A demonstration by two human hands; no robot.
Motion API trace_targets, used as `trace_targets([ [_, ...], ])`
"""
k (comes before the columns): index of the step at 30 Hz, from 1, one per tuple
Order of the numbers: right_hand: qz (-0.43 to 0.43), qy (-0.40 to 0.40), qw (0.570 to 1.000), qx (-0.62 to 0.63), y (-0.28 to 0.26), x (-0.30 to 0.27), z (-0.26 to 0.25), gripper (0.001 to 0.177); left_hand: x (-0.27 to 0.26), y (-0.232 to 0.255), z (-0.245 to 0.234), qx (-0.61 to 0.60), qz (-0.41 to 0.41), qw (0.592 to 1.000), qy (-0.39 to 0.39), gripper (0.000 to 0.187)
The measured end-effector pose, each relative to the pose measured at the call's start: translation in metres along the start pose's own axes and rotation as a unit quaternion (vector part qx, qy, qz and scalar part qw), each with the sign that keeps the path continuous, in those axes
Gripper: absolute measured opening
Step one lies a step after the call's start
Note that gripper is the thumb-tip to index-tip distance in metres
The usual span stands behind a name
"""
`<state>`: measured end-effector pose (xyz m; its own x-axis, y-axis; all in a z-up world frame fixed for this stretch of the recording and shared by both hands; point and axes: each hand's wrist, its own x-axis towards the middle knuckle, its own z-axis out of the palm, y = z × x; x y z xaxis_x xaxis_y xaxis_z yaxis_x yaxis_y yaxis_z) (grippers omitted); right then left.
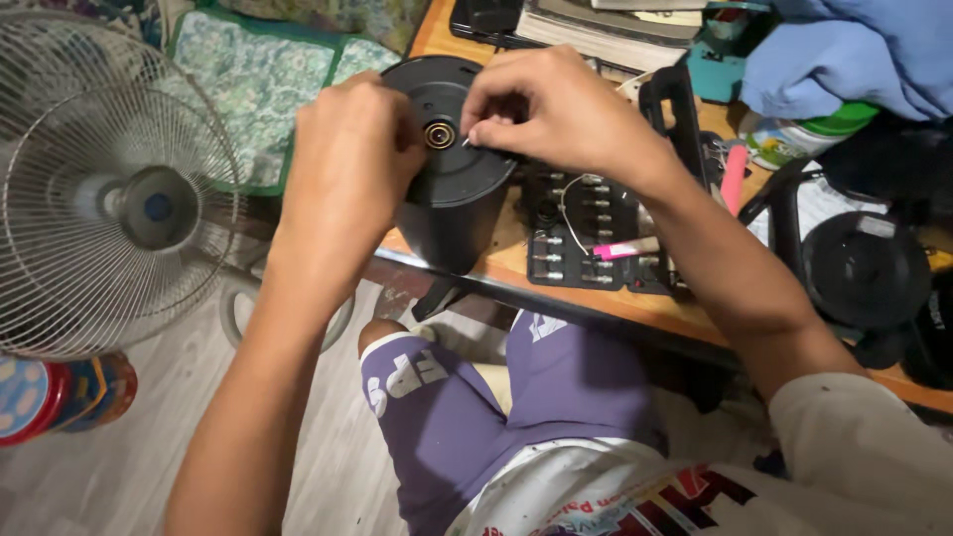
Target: The person assembles a disassembled electric kettle by hand. They arrange the internal wiring, place the heating element base, and secure the bottom cover using screws.
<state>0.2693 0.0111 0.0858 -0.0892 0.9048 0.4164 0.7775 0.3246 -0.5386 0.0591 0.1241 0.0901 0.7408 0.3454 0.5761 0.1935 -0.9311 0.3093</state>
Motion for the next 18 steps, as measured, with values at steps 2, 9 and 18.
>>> trace_targets([
  [2,-0.003,0.001,1.0,0.01,0.0,0.0,0.0,0.011,0.001,0.0,0.002,0.018,0.003,1.0,-0.003,0.006],
  [9,0.007,0.002,1.0,0.006,0.003,0.0,0.005,0.012,-0.002,-0.005,0.007,0.038,0.01,0.999,-0.004,0.008],
  [18,0.02,-0.002,0.999,-0.026,0.003,-0.003,0.005,0.014,-0.003,-0.017,0.046,0.05,0.056,0.987,0.139,0.014],
])
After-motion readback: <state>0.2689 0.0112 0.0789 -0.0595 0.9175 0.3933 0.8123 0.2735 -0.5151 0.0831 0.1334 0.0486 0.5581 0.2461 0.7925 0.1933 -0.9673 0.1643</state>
